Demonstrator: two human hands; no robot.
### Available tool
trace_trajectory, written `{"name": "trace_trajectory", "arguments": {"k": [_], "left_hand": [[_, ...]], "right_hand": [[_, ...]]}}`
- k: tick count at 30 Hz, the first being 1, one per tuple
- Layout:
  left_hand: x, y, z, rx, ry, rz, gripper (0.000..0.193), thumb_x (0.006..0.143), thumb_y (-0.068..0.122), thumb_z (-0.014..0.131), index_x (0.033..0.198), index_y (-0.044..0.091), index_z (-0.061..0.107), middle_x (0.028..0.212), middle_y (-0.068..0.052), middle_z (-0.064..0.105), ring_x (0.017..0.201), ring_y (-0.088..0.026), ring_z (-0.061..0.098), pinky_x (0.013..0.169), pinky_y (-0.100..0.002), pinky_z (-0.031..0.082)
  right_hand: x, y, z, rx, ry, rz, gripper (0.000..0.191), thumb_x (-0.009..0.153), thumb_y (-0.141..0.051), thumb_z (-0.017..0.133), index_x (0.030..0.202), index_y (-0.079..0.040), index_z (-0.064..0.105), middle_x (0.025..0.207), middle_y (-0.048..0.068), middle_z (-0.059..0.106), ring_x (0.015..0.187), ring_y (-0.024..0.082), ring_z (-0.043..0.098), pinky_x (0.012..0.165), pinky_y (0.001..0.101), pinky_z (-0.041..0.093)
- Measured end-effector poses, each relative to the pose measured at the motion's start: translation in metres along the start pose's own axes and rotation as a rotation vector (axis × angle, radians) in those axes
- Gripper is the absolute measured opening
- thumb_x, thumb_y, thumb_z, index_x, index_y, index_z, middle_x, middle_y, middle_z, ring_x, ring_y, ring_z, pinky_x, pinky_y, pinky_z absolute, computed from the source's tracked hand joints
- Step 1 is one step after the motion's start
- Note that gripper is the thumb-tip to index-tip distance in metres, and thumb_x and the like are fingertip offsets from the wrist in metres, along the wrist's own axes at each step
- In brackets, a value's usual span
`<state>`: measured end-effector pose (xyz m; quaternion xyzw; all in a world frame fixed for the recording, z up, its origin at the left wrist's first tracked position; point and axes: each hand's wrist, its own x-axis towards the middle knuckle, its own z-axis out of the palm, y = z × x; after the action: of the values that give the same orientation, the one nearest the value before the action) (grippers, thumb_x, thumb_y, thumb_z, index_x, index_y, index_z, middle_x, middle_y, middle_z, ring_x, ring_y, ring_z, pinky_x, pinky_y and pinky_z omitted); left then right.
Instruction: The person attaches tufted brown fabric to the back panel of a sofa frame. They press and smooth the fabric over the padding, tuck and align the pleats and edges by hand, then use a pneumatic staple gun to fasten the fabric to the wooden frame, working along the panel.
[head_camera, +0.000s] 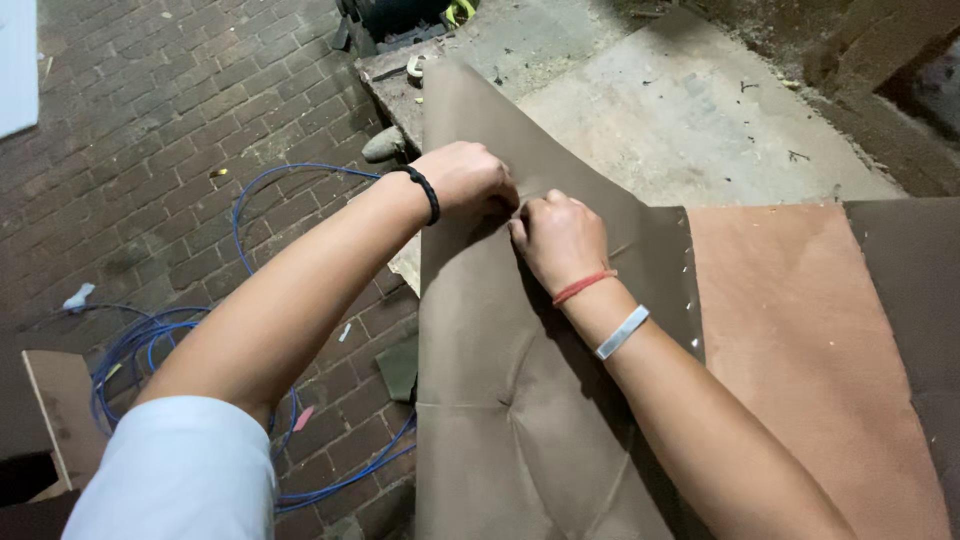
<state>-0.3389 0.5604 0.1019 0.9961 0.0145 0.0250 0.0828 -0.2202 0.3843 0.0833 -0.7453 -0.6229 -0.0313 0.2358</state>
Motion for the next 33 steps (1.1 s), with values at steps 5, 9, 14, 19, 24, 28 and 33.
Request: {"name": "trace_trajectory", "arguments": {"k": [5,9,14,19,24,28,33], "left_hand": [[-0.004,-0.003,0.013,-0.029,0.117,0.043,0.011,0.080,0.023,0.074,0.087,0.015,0.078,0.088,-0.009,0.073,0.082,-0.034,0.070,0.073,-0.046,0.056],[-0.018,0.007,0.028,-0.146,0.367,-0.039,0.012,0.082,0.023,0.076,0.085,0.012,0.074,0.085,-0.009,0.070,0.083,-0.033,0.068,0.075,-0.045,0.056],[-0.031,0.024,0.030,-0.170,0.417,-0.095,0.008,0.082,0.018,0.075,0.087,0.011,0.074,0.088,-0.008,0.069,0.089,-0.031,0.067,0.080,-0.044,0.055],[-0.035,0.056,0.019,-0.198,0.318,-0.140,0.016,0.079,0.007,0.067,0.092,0.009,0.075,0.097,-0.010,0.070,0.099,-0.033,0.066,0.089,-0.045,0.053],[-0.029,0.131,0.026,-0.201,0.298,-0.048,0.043,0.081,0.018,0.064,0.123,0.010,0.070,0.140,-0.016,0.058,0.133,-0.038,0.051,0.113,-0.047,0.040],[-0.023,0.183,0.028,-0.013,0.126,-0.109,0.070,0.091,0.042,0.056,0.152,0.009,0.046,0.161,-0.023,0.035,0.149,-0.038,0.029,0.121,-0.050,0.021],[-0.012,0.252,0.030,-0.026,0.090,-0.119,0.108,0.084,0.076,0.052,0.153,-0.004,0.029,0.158,-0.033,0.026,0.149,-0.044,0.019,0.118,-0.051,0.016]], "right_hand": [[0.006,0.006,0.021,0.015,0.098,-0.044,0.017,0.090,-0.024,0.070,0.085,-0.009,0.069,0.084,0.014,0.067,0.077,0.036,0.068,0.070,0.0486,0.056],[-0.003,0.001,0.026,0.078,0.224,0.010,0.021,0.090,-0.026,0.072,0.082,-0.008,0.065,0.083,0.014,0.066,0.075,0.036,0.067,0.069,0.0496,0.054],[-0.008,-0.003,0.009,0.106,0.080,0.012,0.015,0.088,-0.027,0.073,0.089,-0.012,0.074,0.087,0.012,0.069,0.079,0.036,0.069,0.071,0.0478,0.055],[-0.057,0.003,-0.026,0.440,-0.013,0.015,0.025,0.087,-0.023,0.072,0.110,-0.013,0.076,0.099,0.011,0.073,0.090,0.031,0.073,0.081,0.0406,0.059],[-0.103,0.000,-0.057,0.535,0.042,0.032,0.024,0.088,-0.017,0.074,0.111,-0.010,0.076,0.114,0.011,0.073,0.102,0.029,0.073,0.089,0.0366,0.060],[-0.176,0.009,-0.098,0.546,0.044,0.099,0.032,0.088,-0.015,0.073,0.119,-0.005,0.072,0.119,0.012,0.070,0.103,0.030,0.071,0.088,0.0360,0.058],[-0.332,0.072,-0.163,0.296,0.208,0.829,0.026,0.086,-0.017,0.071,0.111,-0.008,0.075,0.120,0.008,0.074,0.101,0.023,0.075,0.090,0.0354,0.060]]}}
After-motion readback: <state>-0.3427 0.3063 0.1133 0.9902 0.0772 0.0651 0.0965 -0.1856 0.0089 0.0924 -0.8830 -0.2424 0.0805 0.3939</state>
